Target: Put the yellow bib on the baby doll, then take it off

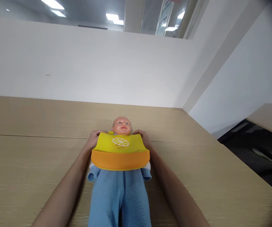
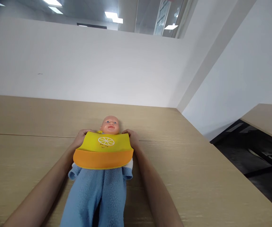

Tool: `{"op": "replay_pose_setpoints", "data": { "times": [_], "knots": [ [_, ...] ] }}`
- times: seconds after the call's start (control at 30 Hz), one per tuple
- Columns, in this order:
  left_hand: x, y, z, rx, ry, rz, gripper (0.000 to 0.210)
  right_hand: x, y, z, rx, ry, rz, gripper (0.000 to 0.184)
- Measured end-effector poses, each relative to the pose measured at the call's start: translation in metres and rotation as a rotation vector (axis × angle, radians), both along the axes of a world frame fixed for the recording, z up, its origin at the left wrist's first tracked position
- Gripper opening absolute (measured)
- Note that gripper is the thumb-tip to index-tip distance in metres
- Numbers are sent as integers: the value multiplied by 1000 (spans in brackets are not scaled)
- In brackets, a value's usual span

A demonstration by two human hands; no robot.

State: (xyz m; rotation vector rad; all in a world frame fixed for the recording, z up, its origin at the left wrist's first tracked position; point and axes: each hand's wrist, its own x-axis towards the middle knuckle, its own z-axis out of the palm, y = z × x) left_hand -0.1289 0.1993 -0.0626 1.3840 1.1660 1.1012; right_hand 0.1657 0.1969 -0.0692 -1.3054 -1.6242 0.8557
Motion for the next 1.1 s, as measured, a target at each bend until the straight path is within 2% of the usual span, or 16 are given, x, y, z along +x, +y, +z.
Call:
{"op": "replay_pose_setpoints", "data": {
  "times": [0.17,0.37,0.53,0.6,0.7,0.87,1.1],
  "knots": [
    [3,-3,-3,82,81,23,21,1,4,-6,19,-43,-48,27],
    [4,-21,-4,136,153,218,42,-3,-17,-2,-21,18,-193,39],
    [1,-56,-5,185,185,294,38,-3,-59,-1,-8,16,-270,31],
    [0,-73,-3,220,189,292,33,-2,-78,0,-9,-1,-285,27],
    [-3,-99,0,186,161,276,23,-3,-108,5,-17,-33,-289,22],
    [-6,-140,3,163,146,323,27,-7,-161,17,30,-21,-252,27],
    [6,-196,-2,202,108,441,27,-23,-214,15,80,66,-284,37]
  ]
}}
